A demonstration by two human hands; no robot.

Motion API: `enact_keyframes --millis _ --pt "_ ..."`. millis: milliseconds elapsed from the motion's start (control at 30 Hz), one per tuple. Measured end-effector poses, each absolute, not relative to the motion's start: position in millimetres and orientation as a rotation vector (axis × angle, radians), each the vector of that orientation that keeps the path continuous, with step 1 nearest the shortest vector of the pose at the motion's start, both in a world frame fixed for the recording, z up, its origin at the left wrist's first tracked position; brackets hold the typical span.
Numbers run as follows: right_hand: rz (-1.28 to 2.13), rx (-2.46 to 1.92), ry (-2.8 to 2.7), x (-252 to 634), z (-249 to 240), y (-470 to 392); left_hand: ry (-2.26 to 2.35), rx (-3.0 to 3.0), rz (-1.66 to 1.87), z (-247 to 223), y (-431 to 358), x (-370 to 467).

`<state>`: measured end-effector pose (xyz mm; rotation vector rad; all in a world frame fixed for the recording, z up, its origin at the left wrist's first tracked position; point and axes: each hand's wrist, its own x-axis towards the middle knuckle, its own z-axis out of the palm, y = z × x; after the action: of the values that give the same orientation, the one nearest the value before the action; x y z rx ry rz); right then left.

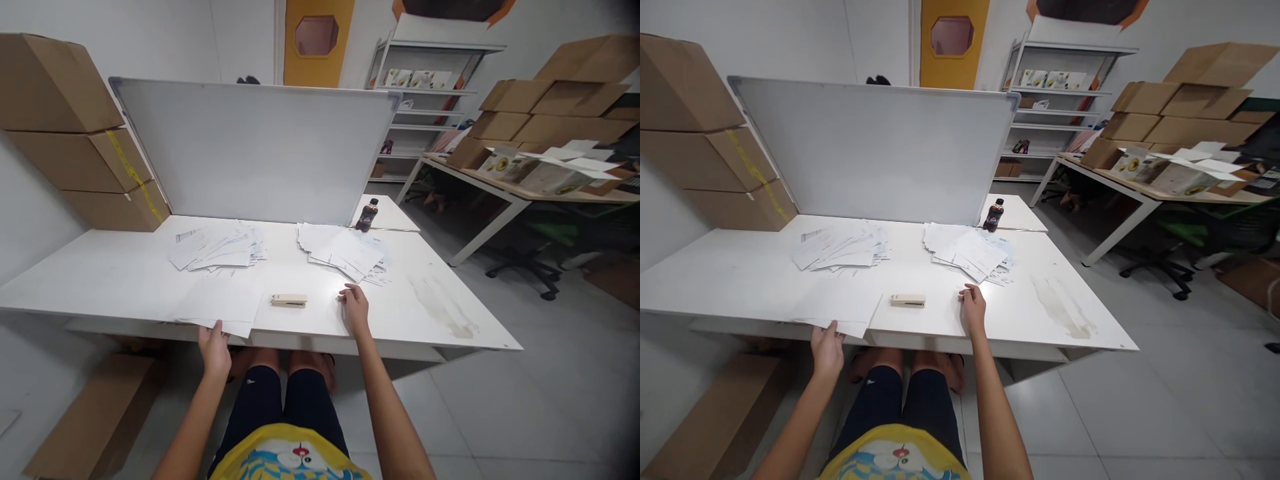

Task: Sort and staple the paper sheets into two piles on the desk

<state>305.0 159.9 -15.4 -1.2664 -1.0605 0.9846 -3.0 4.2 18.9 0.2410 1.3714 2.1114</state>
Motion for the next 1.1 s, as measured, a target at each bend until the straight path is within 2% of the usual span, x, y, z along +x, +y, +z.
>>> enact_keyframes --millis 300,600,667,767,800,900,1100 --pt "0.931 -1.311 -1.163 306.4 -17.0 157.0 1.377 -0.027 1.924 1.0 -23.4 13.9" --pt "0.875 -1.315 -1.150 299.1 2.0 143.5 1.168 0.054 2.002 35.8 -16.4 36.4" --pt "0.990 -1.292 -1.199 288.1 9.5 121.7 1.074 0.071 2.017 43.7 -20.2 42.2" --pt "1.499 -1.089 -1.434 265.7 20.0 72.8 0.996 0.087 1.975 48.9 -23.7 50.4" --pt "1.612 -0.961 -1.468 259.2 23.9 56.0 0.997 0.092 1.942 48.0 -24.0 54.8" --pt "1.657 -0.763 -1.385 252.4 38.0 19.4 1.032 0.184 1.825 35.5 -23.8 75.5" --pt "1.519 -1.191 -1.300 304.5 45.6 25.5 1.143 0.777 1.203 -4.1 -33.6 123.6"
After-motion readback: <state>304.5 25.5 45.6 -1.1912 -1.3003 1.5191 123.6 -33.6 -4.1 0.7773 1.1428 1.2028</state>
